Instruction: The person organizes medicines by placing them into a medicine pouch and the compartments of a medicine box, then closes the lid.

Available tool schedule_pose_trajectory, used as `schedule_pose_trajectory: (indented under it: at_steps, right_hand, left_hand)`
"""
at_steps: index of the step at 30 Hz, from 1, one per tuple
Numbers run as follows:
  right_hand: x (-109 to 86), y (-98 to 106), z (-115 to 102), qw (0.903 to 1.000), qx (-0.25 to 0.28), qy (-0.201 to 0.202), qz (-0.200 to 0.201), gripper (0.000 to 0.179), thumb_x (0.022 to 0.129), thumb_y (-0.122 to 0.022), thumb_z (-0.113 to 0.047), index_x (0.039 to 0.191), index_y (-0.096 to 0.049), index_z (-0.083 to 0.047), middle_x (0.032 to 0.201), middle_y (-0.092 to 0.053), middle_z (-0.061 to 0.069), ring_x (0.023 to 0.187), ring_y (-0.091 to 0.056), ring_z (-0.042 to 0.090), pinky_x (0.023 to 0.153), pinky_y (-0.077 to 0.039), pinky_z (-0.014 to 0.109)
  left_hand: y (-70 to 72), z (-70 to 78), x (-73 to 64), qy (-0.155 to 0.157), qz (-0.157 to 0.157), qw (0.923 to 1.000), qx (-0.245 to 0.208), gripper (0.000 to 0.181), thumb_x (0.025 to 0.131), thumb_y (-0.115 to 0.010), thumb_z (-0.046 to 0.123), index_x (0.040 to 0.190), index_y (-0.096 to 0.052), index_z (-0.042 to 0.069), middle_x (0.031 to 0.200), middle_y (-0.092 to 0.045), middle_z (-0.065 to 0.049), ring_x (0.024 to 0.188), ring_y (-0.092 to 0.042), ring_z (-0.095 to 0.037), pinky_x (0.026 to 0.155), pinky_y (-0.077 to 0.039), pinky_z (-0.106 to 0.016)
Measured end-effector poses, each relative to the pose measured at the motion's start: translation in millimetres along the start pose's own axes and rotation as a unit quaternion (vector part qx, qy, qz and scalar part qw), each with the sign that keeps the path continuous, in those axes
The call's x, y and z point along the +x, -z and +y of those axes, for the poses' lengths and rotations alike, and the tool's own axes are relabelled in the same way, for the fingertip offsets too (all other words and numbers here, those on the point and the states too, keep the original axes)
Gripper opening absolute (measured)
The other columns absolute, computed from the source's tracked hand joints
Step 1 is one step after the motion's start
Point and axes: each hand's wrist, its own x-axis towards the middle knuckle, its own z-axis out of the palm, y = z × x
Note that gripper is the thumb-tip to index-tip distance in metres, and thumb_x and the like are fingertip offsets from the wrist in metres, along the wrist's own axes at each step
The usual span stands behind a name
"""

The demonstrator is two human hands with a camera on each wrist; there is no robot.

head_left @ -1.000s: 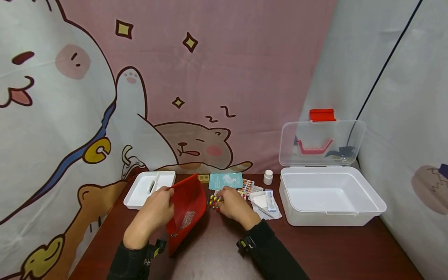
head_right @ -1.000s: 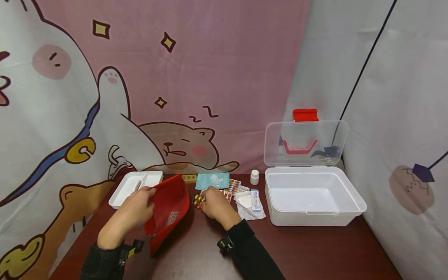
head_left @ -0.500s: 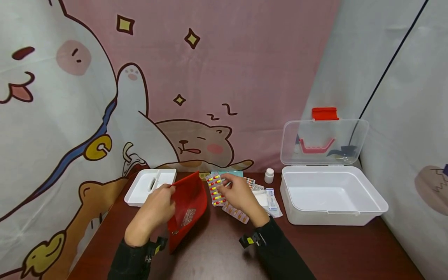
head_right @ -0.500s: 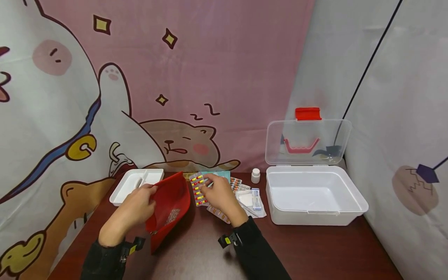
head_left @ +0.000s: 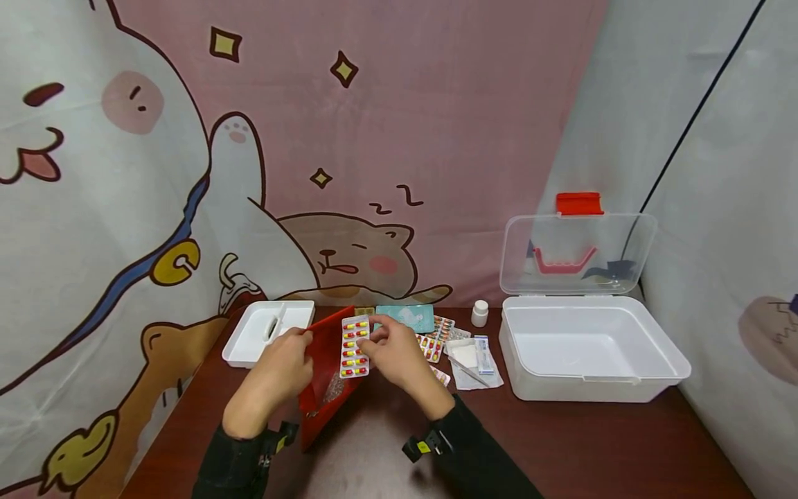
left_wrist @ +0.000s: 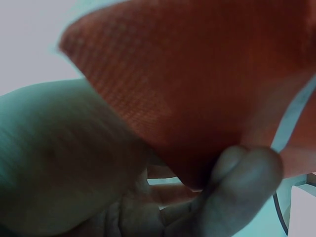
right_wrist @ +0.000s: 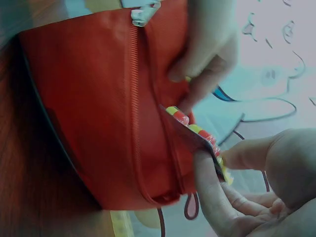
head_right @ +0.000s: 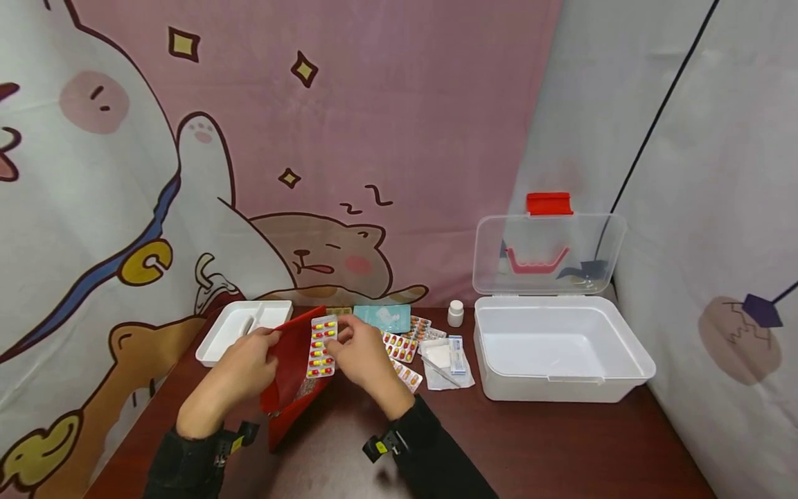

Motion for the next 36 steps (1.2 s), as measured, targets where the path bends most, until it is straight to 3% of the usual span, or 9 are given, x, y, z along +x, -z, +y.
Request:
schedule_pose_trajectory:
  at_steps: [8, 15, 17, 25, 32, 36]
  right_hand:
    - [9.5, -32, -5, 0.99, -0.14, 0.009, 0.01, 0.047, 0.096, -0.077, -0.016, 0.14, -0.071, -0.003, 0.091, -0.079, 0.0, 0.077, -0.066, 0.01, 0.07, -0.054, 0.029]
    - [21.4, -55, -7, 0.9685, -0.248, -0.023, -0.005, 0.04, 0.094, -0.081, -0.021, 0.129, -0.076, -0.002, 0.11, -0.081, 0.016, 0.1, -0.076, 0.032, 0.086, -0.062, 0.044]
    - [23.5, -61, -8, 0.965, -0.259, -0.038, -0.015, 0.038, 0.095, -0.082, -0.024, 0.126, -0.077, -0.003, 0.111, -0.08, 0.018, 0.102, -0.076, 0.035, 0.087, -0.062, 0.046]
    - [27.0, -75, -7, 0.9541, -0.291, -0.06, -0.038, 0.019, 0.088, -0.086, -0.023, 0.093, -0.077, -0.006, 0.092, -0.076, 0.014, 0.085, -0.074, 0.032, 0.076, -0.059, 0.042]
    - [21.9, -77, -7, 0.9534, -0.285, -0.079, -0.061, 0.021, 0.091, -0.085, -0.025, 0.091, -0.076, -0.006, 0.087, -0.07, 0.009, 0.083, -0.069, 0.026, 0.074, -0.057, 0.039]
    - [19.5, -77, -6, 0.9526, -0.288, -0.077, -0.059, 0.021, 0.09, -0.085, -0.024, 0.088, -0.075, -0.007, 0.084, -0.07, 0.008, 0.08, -0.068, 0.025, 0.073, -0.056, 0.039]
  left_hand:
    - [-0.2, -0.9, 0.6, -0.008, -0.001, 1.0, 0.002, 0.047, 0.097, -0.063, 0.002, 0.141, -0.066, -0.013, 0.14, -0.067, -0.03, 0.124, -0.07, -0.046, 0.105, -0.058, -0.06]
    - [-1.0, -0.6, 1.1, -0.021, 0.008, 0.9997, 0.008, 0.044, 0.095, -0.065, 0.001, 0.136, -0.069, -0.012, 0.132, -0.07, -0.028, 0.114, -0.072, -0.042, 0.099, -0.06, -0.058]
    - [0.0, -0.1, 0.4, -0.023, 0.01, 0.9996, 0.009, 0.045, 0.094, -0.065, 0.001, 0.137, -0.068, -0.013, 0.133, -0.07, -0.029, 0.117, -0.072, -0.043, 0.101, -0.06, -0.058]
    - [0.3, -2.2, -1.1, -0.025, 0.012, 0.9996, 0.011, 0.045, 0.095, -0.063, 0.002, 0.137, -0.068, -0.013, 0.135, -0.069, -0.03, 0.121, -0.07, -0.047, 0.105, -0.058, -0.06]
    - [-0.2, -3.3, -0.5, -0.017, 0.004, 0.9998, -0.004, 0.038, 0.096, -0.064, 0.001, 0.132, -0.07, -0.012, 0.128, -0.07, -0.027, 0.109, -0.073, -0.04, 0.098, -0.061, -0.058]
    - [-0.2, -1.7, -0.4, -0.012, -0.002, 0.9999, -0.011, 0.04, 0.097, -0.064, 0.001, 0.134, -0.069, -0.012, 0.13, -0.07, -0.027, 0.11, -0.073, -0.039, 0.098, -0.062, -0.057]
